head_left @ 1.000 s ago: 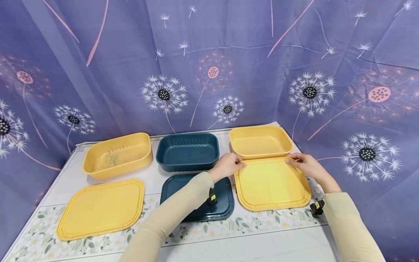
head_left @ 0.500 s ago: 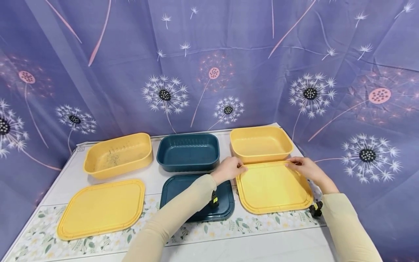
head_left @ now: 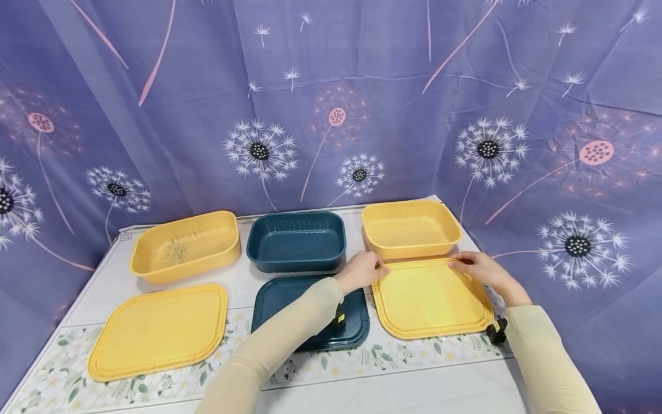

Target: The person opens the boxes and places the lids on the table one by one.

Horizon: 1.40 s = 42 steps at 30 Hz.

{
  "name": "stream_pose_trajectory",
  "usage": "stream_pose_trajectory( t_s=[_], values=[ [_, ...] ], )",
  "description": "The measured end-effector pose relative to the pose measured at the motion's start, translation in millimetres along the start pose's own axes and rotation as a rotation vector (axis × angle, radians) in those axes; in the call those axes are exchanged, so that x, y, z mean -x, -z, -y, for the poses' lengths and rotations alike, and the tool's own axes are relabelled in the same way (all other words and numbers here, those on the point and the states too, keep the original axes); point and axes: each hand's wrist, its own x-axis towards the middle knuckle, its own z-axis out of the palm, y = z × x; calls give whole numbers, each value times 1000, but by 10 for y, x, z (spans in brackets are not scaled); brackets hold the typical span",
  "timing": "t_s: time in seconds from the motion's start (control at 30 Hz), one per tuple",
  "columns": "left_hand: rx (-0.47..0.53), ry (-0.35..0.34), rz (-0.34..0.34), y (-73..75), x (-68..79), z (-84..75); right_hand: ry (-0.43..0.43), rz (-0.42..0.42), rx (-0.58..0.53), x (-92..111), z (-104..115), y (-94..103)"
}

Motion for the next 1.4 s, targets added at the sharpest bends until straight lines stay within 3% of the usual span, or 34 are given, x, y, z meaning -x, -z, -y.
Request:
stream_pose_trajectory(
  t_s=[0.53,0.87,1.17,1.4],
  values=[
    [-62,-23,-5,-13,-31,-38,9,-9,67,-19,-14,-4],
    [-71,3,5,7,14,-53,39,-33,113,-46,27,-49],
    [-142,-16,17,6,-15,-71,64,-23,105,-39,61,-47],
    [-131,-28,21,59,9,-67,59,-55,114,-10,100,-18]
  ],
)
